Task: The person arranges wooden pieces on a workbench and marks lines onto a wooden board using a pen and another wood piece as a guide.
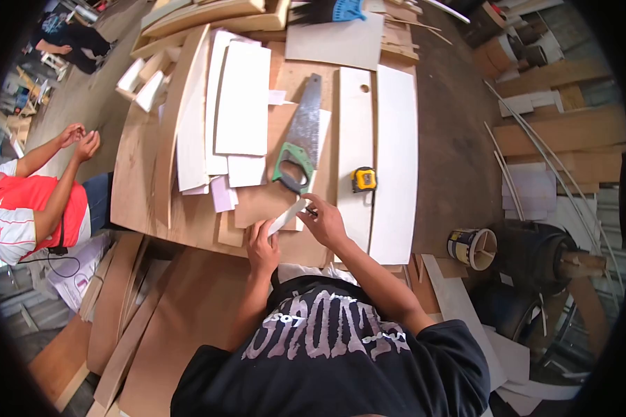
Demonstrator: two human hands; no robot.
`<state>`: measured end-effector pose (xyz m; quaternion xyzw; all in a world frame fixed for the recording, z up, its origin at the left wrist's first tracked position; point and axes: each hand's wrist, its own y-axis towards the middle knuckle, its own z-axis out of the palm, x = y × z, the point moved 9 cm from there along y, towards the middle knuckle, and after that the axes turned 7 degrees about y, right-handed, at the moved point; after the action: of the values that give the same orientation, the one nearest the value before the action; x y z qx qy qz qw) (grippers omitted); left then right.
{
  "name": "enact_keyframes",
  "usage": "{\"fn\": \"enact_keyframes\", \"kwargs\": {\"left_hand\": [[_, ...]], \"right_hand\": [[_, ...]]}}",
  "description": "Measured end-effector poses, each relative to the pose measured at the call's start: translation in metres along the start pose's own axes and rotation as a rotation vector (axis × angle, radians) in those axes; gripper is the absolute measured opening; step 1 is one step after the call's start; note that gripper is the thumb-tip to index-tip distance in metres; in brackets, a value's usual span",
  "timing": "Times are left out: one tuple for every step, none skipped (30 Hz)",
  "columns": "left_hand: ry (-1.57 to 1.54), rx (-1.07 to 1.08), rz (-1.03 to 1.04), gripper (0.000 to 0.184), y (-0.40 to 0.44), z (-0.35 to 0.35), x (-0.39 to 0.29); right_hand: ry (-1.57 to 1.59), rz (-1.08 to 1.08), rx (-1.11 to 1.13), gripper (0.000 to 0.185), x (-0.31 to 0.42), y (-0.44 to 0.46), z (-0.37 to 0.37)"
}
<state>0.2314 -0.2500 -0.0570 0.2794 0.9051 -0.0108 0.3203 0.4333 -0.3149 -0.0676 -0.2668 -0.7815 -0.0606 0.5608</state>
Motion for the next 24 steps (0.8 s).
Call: {"fn": "enact_keyframes", "kwargs": {"left_hand": [[-0.005,0.007,0.017,0.04,0.005,0.003,-0.016],[-0.038,0.042,0.069,0.04,0.01,0.01,-0.035],[-0.068,0.075,0.12,0.04,0.015,0.018,-0.054],[-0.07,0.098,0.149,0.04,0.018,0.028,-0.072],[-0.067,0.099,0.161,0.04,0.023,0.037,-0.089],[-0.072,0.113,0.197,0.041,0.025,0.049,-0.108],[-0.078,0.129,0.233,0.041,0.026,0.061,-0.127],[-0.078,0.145,0.241,0.043,0.027,0.073,-0.146],[-0.077,0.144,0.246,0.043,0.028,0.086,-0.164],[-0.075,0.141,0.272,0.043,0.028,0.097,-0.183],[-0.071,0.136,0.294,0.043,0.027,0.109,-0.203],[-0.06,0.127,0.29,0.042,0.028,0.122,-0.219],[-0.054,0.119,0.285,0.042,0.027,0.135,-0.235],[-0.066,0.095,0.257,0.041,0.029,0.144,-0.247],[-0.077,0.077,0.239,0.04,0.032,0.153,-0.258],[-0.078,0.045,0.224,0.038,0.034,0.16,-0.268],[-0.076,0.054,0.232,0.038,0.035,0.17,-0.28],[-0.071,0.029,0.209,0.038,0.035,0.175,-0.29],[-0.07,0.0,0.181,0.037,0.036,0.177,-0.298],[-0.075,-0.006,0.163,0.037,0.037,0.179,-0.306],[-0.083,-0.021,0.155,0.037,0.038,0.184,-0.312],[-0.085,-0.037,0.153,0.037,0.042,0.187,-0.316],[-0.085,-0.053,0.155,0.038,0.047,0.188,-0.319],[-0.087,-0.069,0.153,0.038,0.054,0.19,-0.323]], "right_hand": [[0.002,0.002,-0.018,0.049,-0.008,-0.007,-0.017],[-0.011,-0.053,-0.115,0.048,-0.012,-0.014,-0.042],[-0.023,-0.111,-0.209,0.046,-0.013,-0.021,-0.066],[0.014,-0.044,-0.248,0.045,-0.024,-0.03,-0.087],[0.044,-0.058,-0.284,0.043,-0.031,-0.037,-0.109],[0.113,-0.076,-0.327,0.042,-0.042,-0.042,-0.128],[0.182,-0.092,-0.368,0.041,-0.053,-0.048,-0.147],[0.255,-0.043,-0.389,0.039,-0.072,-0.052,-0.164],[0.258,-0.046,-0.392,0.039,-0.077,-0.056,-0.182],[0.263,0.022,-0.41,0.039,-0.088,-0.062,-0.202],[0.269,0.089,-0.423,0.04,-0.099,-0.065,-0.222],[0.248,0.106,-0.428,0.041,-0.113,-0.066,-0.24],[0.282,0.13,-0.423,0.042,-0.128,-0.065,-0.255],[0.301,0.115,-0.399,0.043,-0.138,-0.061,-0.269],[0.325,0.102,-0.385,0.043,-0.143,-0.058,-0.284],[0.338,0.105,-0.398,0.043,-0.148,-0.055,-0.3],[0.269,0.128,-0.351,0.044,-0.153,-0.05,-0.314],[0.194,0.151,-0.296,0.045,-0.154,-0.045,-0.325],[0.189,0.156,-0.294,0.045,-0.155,-0.042,-0.335],[0.216,0.111,-0.285,0.044,-0.15,-0.036,-0.346],[0.239,0.057,-0.273,0.044,-0.144,-0.03,-0.357],[0.196,0.067,-0.252,0.042,-0.136,-0.026,-0.367],[0.187,0.05,-0.244,0.042,-0.135,-0.019,-0.373],[0.206,0.038,-0.261,0.041,-0.135,-0.013,-0.379]]}}
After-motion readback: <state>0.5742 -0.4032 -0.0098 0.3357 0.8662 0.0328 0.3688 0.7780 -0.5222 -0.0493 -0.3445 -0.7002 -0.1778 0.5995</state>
